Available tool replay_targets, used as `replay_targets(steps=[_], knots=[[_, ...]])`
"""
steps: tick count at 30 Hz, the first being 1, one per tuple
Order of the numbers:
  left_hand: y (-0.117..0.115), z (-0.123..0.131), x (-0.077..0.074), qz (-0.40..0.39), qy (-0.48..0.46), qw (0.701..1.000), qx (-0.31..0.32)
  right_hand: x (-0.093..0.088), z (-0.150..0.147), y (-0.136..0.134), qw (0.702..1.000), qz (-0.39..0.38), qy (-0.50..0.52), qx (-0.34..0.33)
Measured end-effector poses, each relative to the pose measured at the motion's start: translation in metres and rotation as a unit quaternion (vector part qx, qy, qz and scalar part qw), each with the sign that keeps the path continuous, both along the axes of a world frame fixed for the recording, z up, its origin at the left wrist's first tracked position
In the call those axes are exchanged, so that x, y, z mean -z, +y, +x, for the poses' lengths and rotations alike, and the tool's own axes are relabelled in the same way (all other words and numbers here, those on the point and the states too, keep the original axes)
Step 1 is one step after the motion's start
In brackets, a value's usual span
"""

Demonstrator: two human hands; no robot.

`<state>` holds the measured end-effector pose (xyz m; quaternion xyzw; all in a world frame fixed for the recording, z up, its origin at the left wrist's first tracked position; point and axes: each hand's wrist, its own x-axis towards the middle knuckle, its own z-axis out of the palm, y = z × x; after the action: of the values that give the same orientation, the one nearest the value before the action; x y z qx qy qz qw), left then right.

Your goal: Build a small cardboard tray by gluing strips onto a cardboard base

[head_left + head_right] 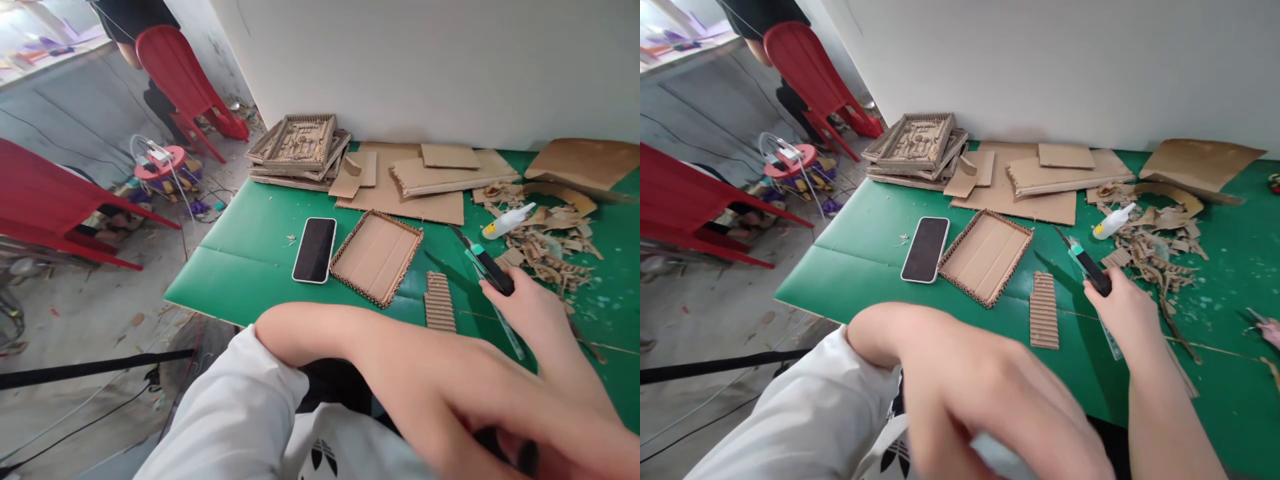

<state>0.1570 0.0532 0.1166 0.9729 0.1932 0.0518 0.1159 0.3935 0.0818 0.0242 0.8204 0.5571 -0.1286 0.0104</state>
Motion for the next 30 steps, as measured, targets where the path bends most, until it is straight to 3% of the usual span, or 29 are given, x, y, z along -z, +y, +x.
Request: replay_targets(steps=[2, 3, 4, 5, 7, 11, 17, 24, 30], knots=[[0.007, 0.007, -0.008, -0.02, 0.005, 0.99, 0.139, -0.001, -0.001, 0.001, 1.0, -0.003, -0.005, -0.005], [0.009, 0.011, -0.006, -0.024, 0.053, 0.986, 0.159, -0.002, -0.002, 0.001, 1.0, -0.004, -0.007, -0.006], [0.012, 0.014, -0.001, -0.032, 0.112, 0.984, 0.135, -0.003, -0.002, 0.001, 1.0, -0.005, -0.006, -0.006], [0.014, 0.017, 0.005, -0.036, 0.171, 0.982, 0.071, -0.004, -0.002, 0.001, 1.0, -0.008, -0.004, -0.006], [0.018, 0.022, 0.018, 0.007, 0.185, 0.983, -0.01, -0.004, -0.002, 0.001, 1.0, -0.011, 0.001, -0.003], [0.027, 0.021, 0.026, 0.055, 0.094, 0.994, 0.008, 0.0, 0.001, 0.001, 1.0, -0.002, 0.003, -0.007], [0.03, 0.015, 0.02, 0.054, 0.124, 0.991, 0.017, 0.012, 0.008, 0.002, 0.999, 0.041, 0.005, -0.007], [0.034, 0.011, 0.009, 0.052, 0.132, 0.99, -0.004, 0.009, 0.007, 0.001, 0.999, 0.026, 0.009, -0.022], [0.037, 0.007, 0.006, 0.072, 0.126, 0.989, -0.023, 0.016, 0.01, 0.001, 0.997, 0.067, 0.002, -0.038]])
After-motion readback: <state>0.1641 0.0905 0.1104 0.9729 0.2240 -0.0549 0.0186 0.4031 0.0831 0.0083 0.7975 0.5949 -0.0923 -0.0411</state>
